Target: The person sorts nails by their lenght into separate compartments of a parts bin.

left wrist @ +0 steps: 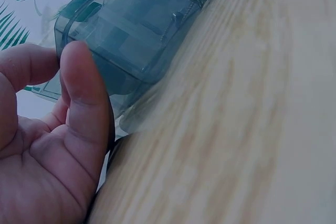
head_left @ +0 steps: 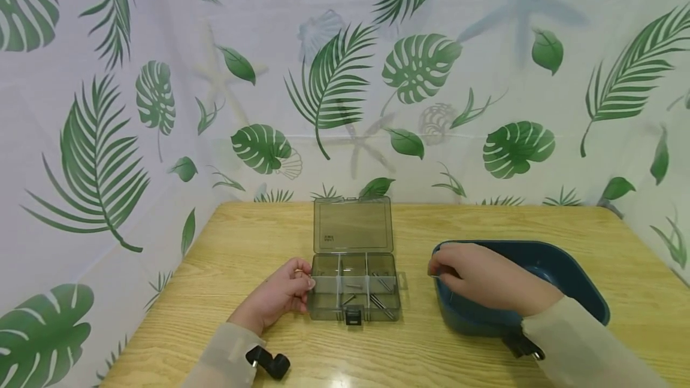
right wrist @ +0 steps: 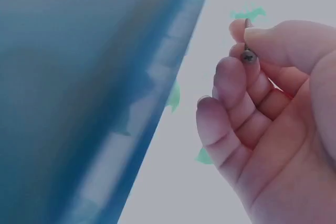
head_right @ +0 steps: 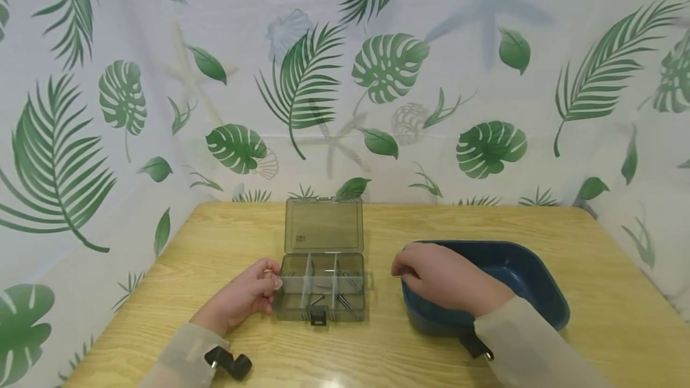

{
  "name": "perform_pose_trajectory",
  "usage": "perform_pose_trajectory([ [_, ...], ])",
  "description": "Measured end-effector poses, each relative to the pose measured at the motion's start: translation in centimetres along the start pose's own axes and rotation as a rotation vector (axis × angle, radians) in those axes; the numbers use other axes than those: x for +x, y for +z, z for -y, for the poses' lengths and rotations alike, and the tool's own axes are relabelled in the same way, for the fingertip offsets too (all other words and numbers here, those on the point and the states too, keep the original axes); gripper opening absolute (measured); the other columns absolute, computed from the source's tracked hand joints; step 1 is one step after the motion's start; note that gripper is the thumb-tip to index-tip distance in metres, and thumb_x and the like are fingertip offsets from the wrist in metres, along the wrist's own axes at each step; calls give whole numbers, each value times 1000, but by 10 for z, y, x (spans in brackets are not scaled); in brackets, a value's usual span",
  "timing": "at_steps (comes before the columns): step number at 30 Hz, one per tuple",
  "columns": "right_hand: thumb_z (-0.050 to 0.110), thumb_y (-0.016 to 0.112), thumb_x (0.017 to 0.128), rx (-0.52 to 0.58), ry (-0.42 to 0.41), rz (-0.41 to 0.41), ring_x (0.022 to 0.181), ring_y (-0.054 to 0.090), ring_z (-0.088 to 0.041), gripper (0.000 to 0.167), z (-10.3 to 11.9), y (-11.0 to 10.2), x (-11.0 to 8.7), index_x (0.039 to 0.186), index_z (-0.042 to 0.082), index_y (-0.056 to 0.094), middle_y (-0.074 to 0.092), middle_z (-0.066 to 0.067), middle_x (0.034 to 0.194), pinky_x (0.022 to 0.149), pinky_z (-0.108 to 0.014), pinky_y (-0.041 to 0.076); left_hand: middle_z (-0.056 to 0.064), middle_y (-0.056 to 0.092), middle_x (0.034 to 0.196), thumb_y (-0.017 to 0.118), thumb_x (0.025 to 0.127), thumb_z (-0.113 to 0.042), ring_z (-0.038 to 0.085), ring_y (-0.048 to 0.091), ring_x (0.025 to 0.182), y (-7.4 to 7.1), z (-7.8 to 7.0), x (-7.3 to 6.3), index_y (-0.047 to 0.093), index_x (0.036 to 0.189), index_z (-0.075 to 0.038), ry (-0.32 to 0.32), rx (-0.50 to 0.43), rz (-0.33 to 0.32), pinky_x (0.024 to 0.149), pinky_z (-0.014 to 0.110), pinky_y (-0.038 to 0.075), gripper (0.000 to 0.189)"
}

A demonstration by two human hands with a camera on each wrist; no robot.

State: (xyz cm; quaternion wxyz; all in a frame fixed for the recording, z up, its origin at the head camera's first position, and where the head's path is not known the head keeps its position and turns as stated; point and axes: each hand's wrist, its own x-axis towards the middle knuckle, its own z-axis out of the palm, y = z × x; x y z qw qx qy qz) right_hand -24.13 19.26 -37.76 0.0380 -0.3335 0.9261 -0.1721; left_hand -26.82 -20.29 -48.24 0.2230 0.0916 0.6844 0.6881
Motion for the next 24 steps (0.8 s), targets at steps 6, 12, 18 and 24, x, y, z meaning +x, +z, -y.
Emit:
perform_pose_trajectory([
  [6,8,56,101,-23,-35,-9,77,55,0,23,20,-5,17,106,26,70,59,13,100,68,-29,51,4,46,81,56,97,-6,17,47,68,0,1,1,35,119,-2,-7,5,2,60,30,53,30],
  [12,7,57,100,-75,-74,-33,69,50,-2,22,33,-7,38,103,24,70,59,12,95,63,-28,47,4,47,80,57,97,-6,17,48,68,1,-2,0,35,121,0,-6,12,-2,60,30,53,33],
  [18,8,56,99,-95,-104,-3,73,54,-4,21,41,2,61,101,23,71,62,9,96,67,-30,50,5,47,80,57,97,-6,17,48,68,0,-2,1,35,119,-2,-6,10,5,60,31,53,31],
  [24,7,56,99,-95,-116,35,86,61,-11,20,46,9,84,102,19,72,65,6,99,78,-36,54,4,47,78,56,97,-5,16,48,67,-1,1,2,36,116,-4,-5,14,6,59,30,53,28],
])
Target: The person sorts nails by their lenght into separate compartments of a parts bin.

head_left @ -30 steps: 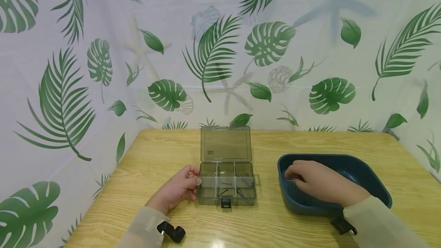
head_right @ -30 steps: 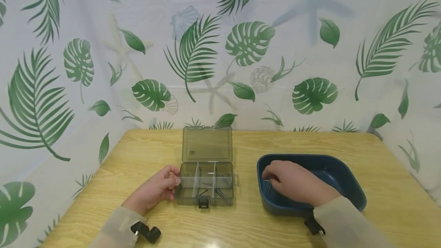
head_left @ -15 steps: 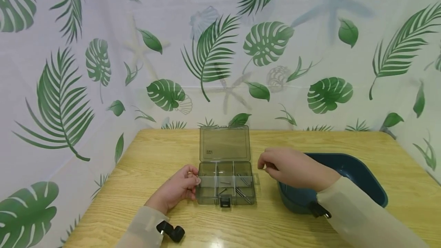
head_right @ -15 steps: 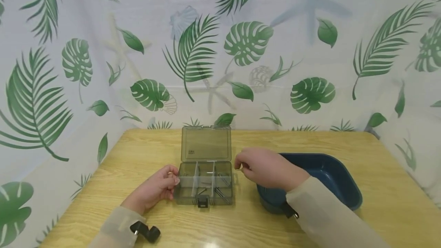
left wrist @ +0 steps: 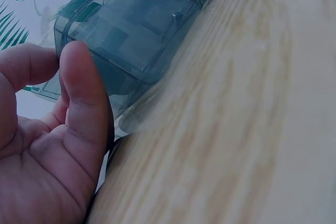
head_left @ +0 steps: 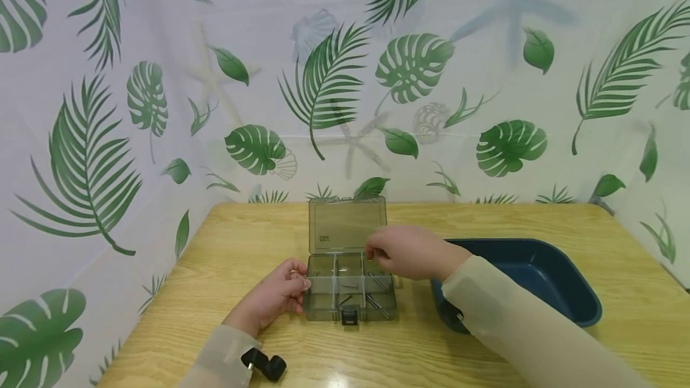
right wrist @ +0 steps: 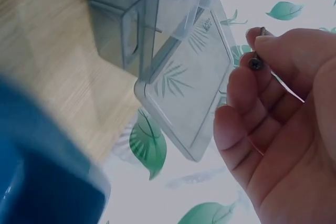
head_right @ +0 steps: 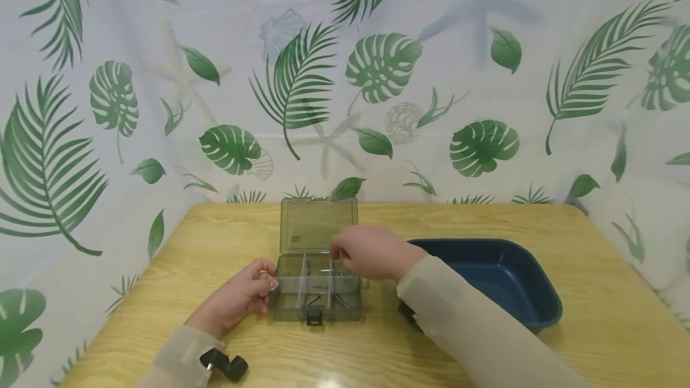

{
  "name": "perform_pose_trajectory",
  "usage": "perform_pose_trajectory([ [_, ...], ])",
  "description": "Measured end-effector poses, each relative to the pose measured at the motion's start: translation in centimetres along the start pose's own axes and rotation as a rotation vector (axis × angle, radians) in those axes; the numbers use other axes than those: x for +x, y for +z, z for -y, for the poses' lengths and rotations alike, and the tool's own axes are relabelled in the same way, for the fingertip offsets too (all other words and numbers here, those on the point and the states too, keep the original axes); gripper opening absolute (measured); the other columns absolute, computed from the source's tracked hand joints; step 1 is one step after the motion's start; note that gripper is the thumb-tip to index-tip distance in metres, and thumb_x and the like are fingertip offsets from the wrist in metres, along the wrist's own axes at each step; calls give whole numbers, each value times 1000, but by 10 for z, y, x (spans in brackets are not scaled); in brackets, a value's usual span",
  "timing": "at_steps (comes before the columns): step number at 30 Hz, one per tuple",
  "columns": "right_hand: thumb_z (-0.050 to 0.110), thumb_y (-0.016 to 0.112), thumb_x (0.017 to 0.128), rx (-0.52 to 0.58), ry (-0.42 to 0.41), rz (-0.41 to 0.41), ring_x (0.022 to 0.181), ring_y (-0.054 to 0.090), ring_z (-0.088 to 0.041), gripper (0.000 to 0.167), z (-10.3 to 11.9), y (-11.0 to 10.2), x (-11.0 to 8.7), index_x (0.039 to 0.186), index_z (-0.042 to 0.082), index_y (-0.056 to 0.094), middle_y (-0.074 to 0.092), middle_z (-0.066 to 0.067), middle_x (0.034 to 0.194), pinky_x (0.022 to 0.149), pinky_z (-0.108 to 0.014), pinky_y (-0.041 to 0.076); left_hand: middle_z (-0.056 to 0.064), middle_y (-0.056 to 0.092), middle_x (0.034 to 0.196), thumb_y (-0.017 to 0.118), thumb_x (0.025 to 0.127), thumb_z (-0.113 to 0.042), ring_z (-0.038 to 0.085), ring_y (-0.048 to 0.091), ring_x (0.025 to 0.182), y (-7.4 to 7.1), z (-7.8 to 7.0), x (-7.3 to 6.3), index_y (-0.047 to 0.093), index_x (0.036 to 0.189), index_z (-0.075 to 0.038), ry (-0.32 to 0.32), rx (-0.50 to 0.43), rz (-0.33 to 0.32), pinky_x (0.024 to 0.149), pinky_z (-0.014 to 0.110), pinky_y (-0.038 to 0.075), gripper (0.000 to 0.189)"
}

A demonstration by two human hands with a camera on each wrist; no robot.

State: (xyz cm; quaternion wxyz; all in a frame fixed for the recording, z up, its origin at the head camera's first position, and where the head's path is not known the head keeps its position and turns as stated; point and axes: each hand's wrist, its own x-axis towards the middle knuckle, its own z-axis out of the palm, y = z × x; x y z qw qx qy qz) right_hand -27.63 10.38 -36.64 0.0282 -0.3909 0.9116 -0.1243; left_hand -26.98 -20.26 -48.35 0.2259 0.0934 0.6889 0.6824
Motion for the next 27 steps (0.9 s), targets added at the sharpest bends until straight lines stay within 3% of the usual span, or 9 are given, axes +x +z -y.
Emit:
perform_pose_trajectory([
  [14,11,54,102,41,-25,-40,83,57,-7,22,9,11,40,112,18,73,65,5,108,75,-31,51,4,46,79,55,97,-5,16,48,67,2,-4,-4,35,117,-2,7,0,2,59,30,53,29],
  [27,13,58,100,65,10,-18,75,52,-9,22,4,6,22,117,17,71,62,4,106,71,-31,49,4,46,80,56,97,-6,16,48,68,1,-2,-4,34,120,-1,17,3,9,59,30,53,32],
])
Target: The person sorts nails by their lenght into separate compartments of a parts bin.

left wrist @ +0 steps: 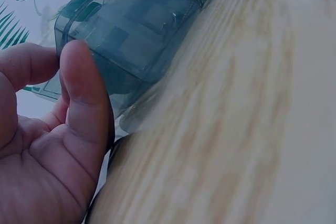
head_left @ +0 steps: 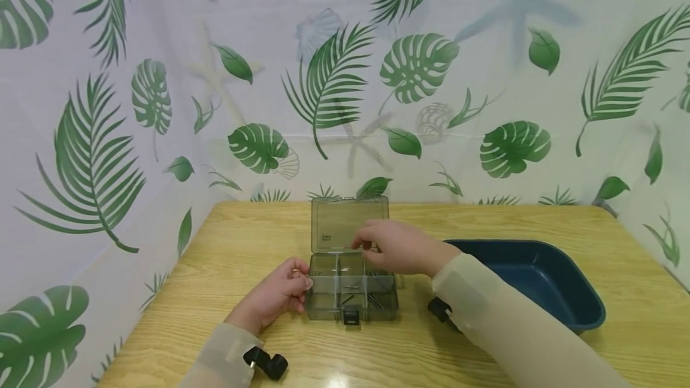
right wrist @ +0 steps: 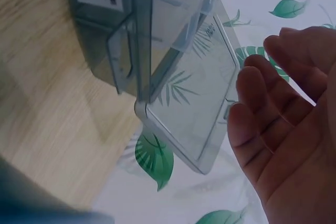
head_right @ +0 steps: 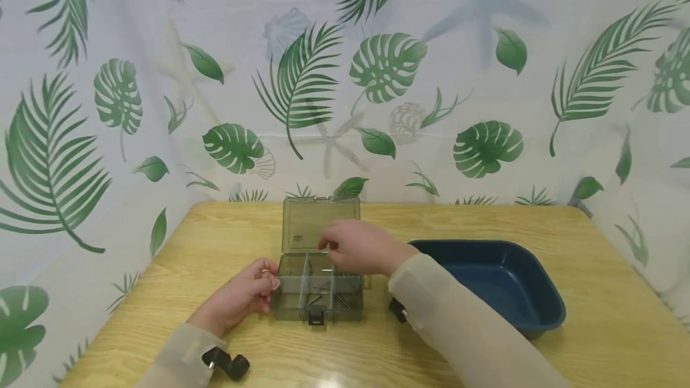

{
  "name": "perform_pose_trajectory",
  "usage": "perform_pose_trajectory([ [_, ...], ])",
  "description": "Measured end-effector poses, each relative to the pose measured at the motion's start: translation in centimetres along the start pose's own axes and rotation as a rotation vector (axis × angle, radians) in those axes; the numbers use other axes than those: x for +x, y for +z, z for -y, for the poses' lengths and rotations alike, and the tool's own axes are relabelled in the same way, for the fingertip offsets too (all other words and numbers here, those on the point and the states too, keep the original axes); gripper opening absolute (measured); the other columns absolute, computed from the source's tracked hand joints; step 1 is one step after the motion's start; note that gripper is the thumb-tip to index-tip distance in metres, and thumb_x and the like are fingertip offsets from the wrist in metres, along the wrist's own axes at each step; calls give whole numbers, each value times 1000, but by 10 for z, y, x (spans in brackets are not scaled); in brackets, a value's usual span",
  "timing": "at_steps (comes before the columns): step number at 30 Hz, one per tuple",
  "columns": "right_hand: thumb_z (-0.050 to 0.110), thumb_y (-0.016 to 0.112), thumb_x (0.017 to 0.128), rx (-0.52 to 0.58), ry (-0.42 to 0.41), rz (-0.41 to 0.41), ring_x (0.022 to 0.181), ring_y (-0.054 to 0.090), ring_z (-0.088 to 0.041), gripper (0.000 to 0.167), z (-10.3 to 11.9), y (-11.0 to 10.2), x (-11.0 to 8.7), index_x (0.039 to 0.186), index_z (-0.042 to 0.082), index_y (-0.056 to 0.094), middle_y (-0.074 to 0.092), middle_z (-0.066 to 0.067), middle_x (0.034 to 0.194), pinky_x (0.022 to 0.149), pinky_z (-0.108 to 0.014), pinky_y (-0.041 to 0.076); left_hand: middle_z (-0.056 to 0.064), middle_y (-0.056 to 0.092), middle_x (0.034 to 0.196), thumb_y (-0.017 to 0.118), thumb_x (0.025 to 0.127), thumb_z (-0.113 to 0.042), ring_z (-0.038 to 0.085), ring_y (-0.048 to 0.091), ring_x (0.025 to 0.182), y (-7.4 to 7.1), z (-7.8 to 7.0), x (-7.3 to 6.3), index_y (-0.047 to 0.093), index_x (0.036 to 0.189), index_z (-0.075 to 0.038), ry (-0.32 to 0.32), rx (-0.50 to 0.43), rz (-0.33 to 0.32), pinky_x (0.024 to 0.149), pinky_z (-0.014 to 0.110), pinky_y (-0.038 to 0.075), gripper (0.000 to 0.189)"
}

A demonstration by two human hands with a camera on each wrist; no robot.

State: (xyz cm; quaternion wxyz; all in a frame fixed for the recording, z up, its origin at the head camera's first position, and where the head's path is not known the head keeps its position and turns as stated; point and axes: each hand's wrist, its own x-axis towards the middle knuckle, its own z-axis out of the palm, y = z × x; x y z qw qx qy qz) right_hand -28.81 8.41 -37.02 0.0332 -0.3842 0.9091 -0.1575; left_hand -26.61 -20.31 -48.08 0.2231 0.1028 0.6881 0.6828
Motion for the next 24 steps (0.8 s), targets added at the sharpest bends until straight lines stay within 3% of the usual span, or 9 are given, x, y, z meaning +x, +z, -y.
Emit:
perform_pose_trajectory([
  [7,16,60,99,18,11,4,79,55,-8,22,-9,-5,-24,119,17,71,63,1,115,73,-33,51,4,47,80,56,97,-5,15,48,67,2,2,-1,34,120,0,-18,-8,-18,59,29,52,33],
  [15,23,63,101,28,105,-4,71,52,-5,24,-25,-14,-60,125,25,68,59,8,111,66,-30,48,3,46,79,56,96,-4,16,49,68,1,-1,-1,35,118,-1,-14,-3,-26,59,29,52,31],
  [24,26,65,100,68,155,2,74,52,-4,25,-40,-21,-98,125,25,67,57,11,107,67,-29,48,4,47,80,57,95,-3,16,48,69,0,0,1,35,119,0,-15,12,-27,60,29,52,32],
])
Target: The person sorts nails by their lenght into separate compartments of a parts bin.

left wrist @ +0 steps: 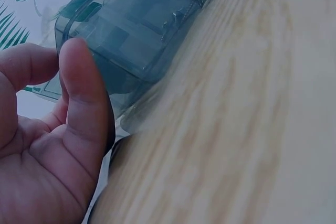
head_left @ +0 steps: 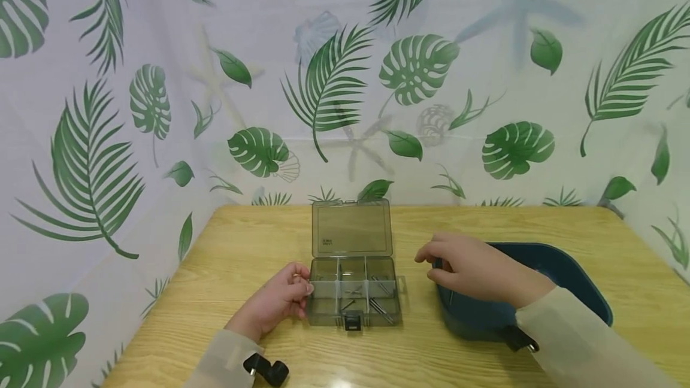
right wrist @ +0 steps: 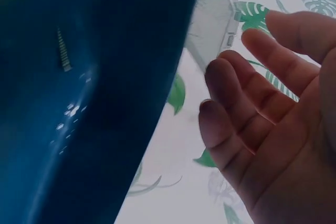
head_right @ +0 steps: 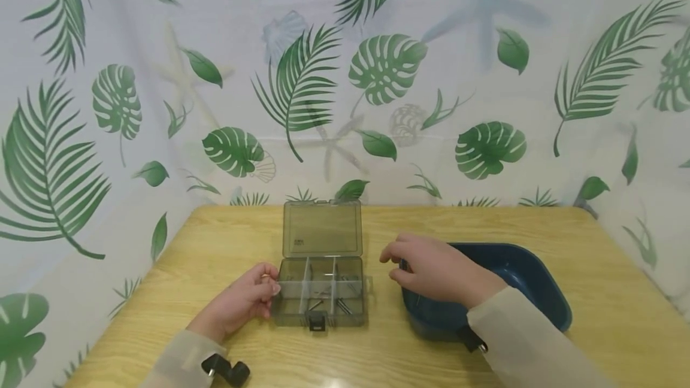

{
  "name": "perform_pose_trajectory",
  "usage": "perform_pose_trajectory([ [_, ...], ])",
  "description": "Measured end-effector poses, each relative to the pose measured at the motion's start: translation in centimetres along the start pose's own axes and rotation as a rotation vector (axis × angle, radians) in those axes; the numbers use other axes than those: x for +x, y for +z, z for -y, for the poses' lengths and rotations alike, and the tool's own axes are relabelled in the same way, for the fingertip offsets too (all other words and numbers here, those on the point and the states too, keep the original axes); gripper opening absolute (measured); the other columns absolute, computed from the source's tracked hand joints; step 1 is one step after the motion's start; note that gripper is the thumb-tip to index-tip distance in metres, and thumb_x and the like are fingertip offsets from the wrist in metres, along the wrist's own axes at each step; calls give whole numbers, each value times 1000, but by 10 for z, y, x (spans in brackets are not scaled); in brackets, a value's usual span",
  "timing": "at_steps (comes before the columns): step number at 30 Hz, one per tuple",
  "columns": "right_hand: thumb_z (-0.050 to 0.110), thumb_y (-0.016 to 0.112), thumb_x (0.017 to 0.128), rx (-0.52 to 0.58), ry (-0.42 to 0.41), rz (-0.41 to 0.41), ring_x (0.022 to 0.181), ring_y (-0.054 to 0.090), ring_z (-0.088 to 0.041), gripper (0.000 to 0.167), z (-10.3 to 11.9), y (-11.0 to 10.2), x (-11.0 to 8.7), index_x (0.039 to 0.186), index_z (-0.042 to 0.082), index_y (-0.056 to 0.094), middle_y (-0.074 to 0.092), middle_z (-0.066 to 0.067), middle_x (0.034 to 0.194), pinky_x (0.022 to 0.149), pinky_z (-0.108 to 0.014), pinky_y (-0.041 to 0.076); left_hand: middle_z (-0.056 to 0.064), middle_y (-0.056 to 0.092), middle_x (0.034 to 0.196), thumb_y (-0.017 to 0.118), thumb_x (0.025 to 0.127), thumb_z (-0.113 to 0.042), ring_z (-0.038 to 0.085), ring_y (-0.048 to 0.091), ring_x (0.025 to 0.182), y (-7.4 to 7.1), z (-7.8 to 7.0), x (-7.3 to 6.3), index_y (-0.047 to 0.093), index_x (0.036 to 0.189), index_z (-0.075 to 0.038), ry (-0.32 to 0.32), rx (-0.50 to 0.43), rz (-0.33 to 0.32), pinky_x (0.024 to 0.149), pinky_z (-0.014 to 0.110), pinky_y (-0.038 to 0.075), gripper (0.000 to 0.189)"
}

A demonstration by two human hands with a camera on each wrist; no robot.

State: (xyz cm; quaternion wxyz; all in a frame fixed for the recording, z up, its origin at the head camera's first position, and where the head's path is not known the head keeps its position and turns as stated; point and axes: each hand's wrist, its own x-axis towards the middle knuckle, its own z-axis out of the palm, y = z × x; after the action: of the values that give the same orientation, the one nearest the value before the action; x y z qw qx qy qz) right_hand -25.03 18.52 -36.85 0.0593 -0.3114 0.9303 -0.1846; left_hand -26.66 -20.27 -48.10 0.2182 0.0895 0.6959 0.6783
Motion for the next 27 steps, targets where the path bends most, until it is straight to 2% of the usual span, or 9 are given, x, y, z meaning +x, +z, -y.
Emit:
perform_pose_trajectory([
  [7,24,69,98,-8,84,27,97,61,-6,31,-13,9,-22,129,23,65,59,10,119,80,-36,53,5,47,81,57,96,-5,17,48,68,0,-2,-1,35,121,0,-4,-9,-3,60,29,52,33],
  [14,19,73,94,2,201,54,103,62,-12,42,-27,30,-31,134,20,62,59,5,124,84,-40,54,5,47,80,57,97,-5,17,48,68,-1,-2,-3,35,121,1,-7,-8,-3,60,30,52,33],
  [19,17,75,91,17,180,98,88,59,-8,42,-36,37,-32,132,20,63,57,4,123,74,-36,51,5,46,80,56,96,-5,16,48,68,0,-3,-4,35,120,0,3,0,-10,59,29,52,32],
  [24,16,75,91,62,196,144,101,61,-15,42,-49,44,-28,131,17,64,57,2,122,81,-41,53,5,47,81,57,97,-6,17,48,69,1,-2,-3,37,120,-1,5,11,-8,60,30,52,30],
  [27,15,75,91,75,188,142,102,60,-16,40,-56,49,-26,130,18,65,56,3,119,82,-42,52,5,47,80,57,97,-6,17,49,70,1,-2,-4,37,119,-1,4,18,-10,61,31,53,30],
])
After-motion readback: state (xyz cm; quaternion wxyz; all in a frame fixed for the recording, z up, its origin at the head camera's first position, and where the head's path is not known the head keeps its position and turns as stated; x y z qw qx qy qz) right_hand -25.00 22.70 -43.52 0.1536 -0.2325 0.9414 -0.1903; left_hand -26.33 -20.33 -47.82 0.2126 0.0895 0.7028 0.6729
